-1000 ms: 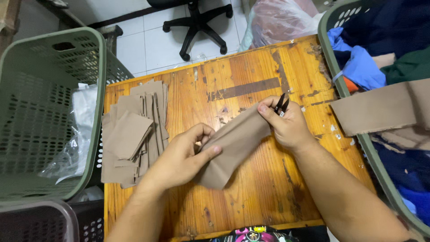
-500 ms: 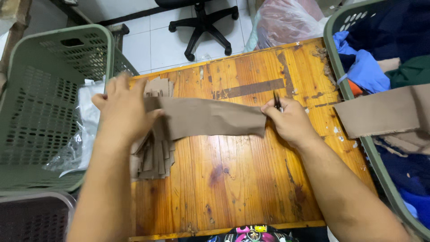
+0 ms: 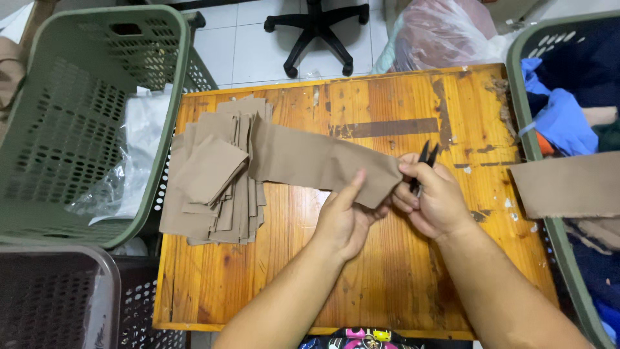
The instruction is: The person uses a small knife to trim the edges of a piece of brown fabric held in their hands. They repeatedly cut small sections along the edges, occasionally folding the fabric to access different sides, and place the trimmed pieces on a wooden table.
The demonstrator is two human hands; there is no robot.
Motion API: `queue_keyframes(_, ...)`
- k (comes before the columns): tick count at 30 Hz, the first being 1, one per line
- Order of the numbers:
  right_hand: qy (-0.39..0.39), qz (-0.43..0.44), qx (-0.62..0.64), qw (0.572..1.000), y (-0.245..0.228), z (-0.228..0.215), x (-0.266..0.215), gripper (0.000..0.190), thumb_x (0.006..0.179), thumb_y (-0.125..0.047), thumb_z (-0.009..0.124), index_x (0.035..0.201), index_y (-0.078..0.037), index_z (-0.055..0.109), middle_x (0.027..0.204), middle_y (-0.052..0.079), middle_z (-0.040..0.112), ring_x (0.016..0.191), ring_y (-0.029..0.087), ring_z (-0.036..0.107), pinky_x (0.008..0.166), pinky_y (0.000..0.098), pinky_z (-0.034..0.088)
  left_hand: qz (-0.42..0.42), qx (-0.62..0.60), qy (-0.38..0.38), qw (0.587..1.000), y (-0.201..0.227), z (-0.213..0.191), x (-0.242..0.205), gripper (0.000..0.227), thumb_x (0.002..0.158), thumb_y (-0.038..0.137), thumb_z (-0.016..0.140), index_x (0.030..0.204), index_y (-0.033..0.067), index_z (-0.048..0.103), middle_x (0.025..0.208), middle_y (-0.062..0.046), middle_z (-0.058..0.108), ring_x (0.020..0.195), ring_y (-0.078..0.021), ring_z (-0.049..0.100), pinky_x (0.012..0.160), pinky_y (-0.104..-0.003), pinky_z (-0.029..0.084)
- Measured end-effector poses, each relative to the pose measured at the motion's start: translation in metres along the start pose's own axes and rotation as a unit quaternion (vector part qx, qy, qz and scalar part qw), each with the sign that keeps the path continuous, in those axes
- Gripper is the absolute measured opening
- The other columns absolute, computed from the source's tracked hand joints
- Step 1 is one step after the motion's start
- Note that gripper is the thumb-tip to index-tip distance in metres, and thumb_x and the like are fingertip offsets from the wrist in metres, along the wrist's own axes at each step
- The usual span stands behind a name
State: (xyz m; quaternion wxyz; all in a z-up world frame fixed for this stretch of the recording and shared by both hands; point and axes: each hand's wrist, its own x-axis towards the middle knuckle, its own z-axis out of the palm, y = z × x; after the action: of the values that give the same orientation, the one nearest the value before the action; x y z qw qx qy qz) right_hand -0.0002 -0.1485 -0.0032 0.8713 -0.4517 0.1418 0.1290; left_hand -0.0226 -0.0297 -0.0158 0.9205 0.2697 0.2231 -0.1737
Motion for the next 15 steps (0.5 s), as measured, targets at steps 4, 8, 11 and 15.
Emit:
queue_keyframes(4,-0.020,-0.052,-0.098,0.994,-0.004,-0.007,0.003,0.005,0.072,-0.005,0.048,0.073,-0.002,0.052,0.049,0.002,0.036,0.027,0.003,0.023,0.026,0.0176,0.021,0.104,-0.002,0.007,0.995,0.019,0.020,-0.001,0.021,0.077,0.007,0.062,0.096,-0.0013,0.056,0.090,-0.022,0.062,0.081,-0.0336,0.061,0.070,-0.044,0.050)
queue_keyframes(8,-0.013,-0.151,-0.247,0.957,-0.006,-0.005,0.007,0.022,0.076,-0.010,0.056,0.094,0.001,0.059,0.065,0.003,0.051,0.043,0.001,0.038,0.039,0.0141,0.030,0.185,0.212,-0.010,0.960,0.027,-0.011,0.022,0.026,0.075,0.003,0.064,0.101,0.0013,0.058,0.092,-0.019,0.063,0.081,-0.0263,0.062,0.071,-0.044,0.052)
queue_keyframes(11,-0.057,-0.107,-0.245,0.962,0.008,-0.017,0.010,0.054,0.065,-0.021,0.071,0.112,-0.001,0.053,0.091,0.010,0.058,0.058,0.008,0.058,0.054,0.0217,0.049,0.195,0.345,-0.024,0.918,0.042,0.004,0.000,0.026,0.075,0.003,0.063,0.101,0.0020,0.061,0.091,-0.013,0.065,0.081,-0.0167,0.058,0.076,-0.039,0.049)
queue_keyframes(15,-0.016,-0.147,-0.285,0.947,0.026,-0.028,0.016,0.029,0.065,-0.002,0.072,0.091,0.005,0.060,0.068,0.008,0.057,0.043,0.001,0.037,0.038,0.0144,0.030,0.200,0.396,-0.043,0.895,0.047,0.000,-0.002,0.026,0.073,0.005,0.064,0.100,0.0044,0.063,0.092,-0.012,0.065,0.084,-0.0154,0.057,0.077,-0.038,0.048)
